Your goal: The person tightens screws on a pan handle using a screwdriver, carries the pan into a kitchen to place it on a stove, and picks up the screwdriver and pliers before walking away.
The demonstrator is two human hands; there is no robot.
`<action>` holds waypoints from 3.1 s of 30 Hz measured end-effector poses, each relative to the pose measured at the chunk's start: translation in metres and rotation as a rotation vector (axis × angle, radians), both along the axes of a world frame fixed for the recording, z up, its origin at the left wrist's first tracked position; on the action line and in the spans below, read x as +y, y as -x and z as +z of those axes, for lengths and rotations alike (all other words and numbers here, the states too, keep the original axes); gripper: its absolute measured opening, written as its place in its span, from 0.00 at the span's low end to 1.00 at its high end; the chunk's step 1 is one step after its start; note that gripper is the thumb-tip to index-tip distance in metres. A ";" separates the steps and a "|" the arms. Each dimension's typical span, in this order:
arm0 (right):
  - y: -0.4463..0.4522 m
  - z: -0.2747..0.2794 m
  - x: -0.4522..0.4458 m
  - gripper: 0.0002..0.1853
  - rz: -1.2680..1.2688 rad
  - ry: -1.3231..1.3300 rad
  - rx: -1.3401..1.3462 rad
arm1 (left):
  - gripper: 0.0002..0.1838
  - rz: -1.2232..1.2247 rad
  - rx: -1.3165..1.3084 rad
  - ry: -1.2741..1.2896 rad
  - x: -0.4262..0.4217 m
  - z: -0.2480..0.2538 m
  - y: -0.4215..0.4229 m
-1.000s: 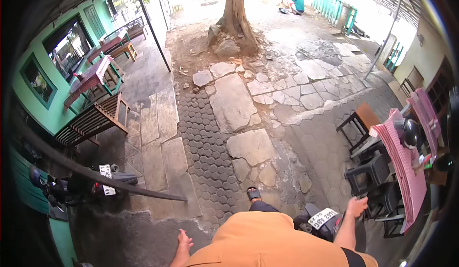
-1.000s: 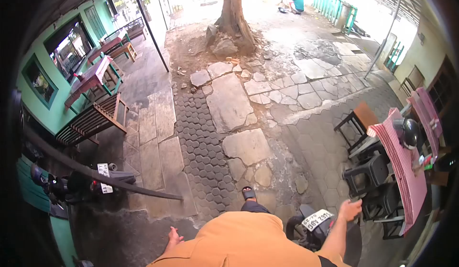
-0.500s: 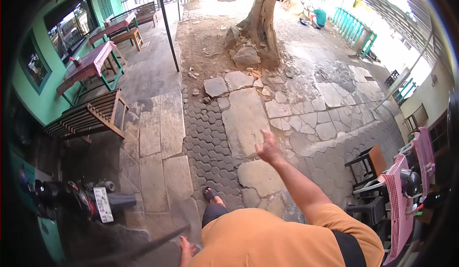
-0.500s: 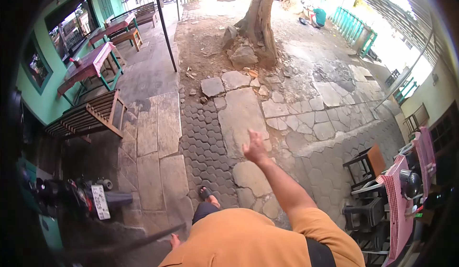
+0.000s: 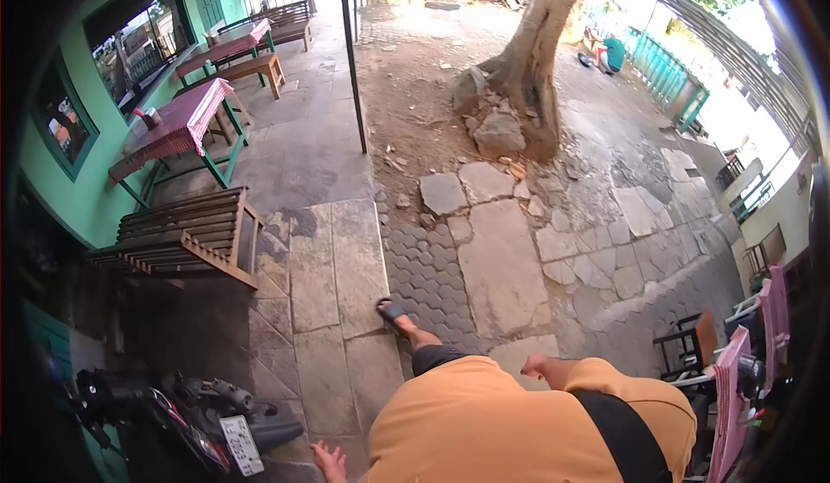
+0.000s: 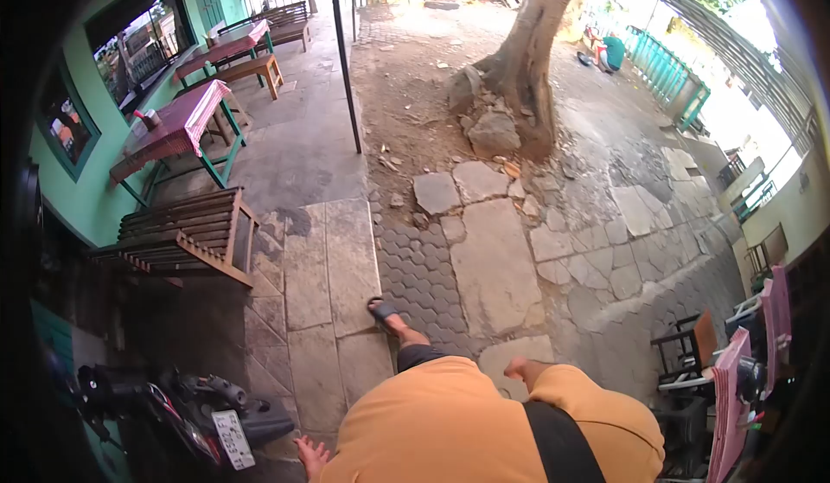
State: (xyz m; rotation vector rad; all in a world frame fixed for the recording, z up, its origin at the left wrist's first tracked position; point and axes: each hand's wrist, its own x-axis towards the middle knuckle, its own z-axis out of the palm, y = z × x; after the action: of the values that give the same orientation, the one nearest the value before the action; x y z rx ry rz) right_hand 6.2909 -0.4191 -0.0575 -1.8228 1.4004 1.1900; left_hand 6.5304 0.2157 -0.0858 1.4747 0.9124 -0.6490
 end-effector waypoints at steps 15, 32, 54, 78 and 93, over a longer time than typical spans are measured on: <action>-0.886 0.051 -0.013 0.23 0.826 0.190 -0.913 | 0.34 0.472 0.047 -0.234 -0.043 0.032 -0.174; -1.116 -0.031 0.318 0.22 0.805 0.180 -0.743 | 0.35 0.685 0.203 0.113 0.183 -0.007 -0.344; -1.579 0.046 0.779 0.24 0.840 0.014 -0.856 | 0.46 0.888 0.089 0.087 0.600 0.066 -0.869; -1.181 0.081 0.980 0.28 -0.819 0.696 -0.273 | 0.46 -0.237 -0.216 -0.064 0.878 0.129 -1.545; -1.234 0.047 0.858 0.28 -0.688 0.772 -0.478 | 0.42 -0.281 0.155 -0.125 0.835 0.145 -1.381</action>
State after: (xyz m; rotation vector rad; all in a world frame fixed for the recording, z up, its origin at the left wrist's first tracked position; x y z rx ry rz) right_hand 7.5244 0.4391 -0.0106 -1.6407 2.0725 -0.1637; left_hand 7.9110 1.0504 0.0597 1.6997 0.8840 -0.9372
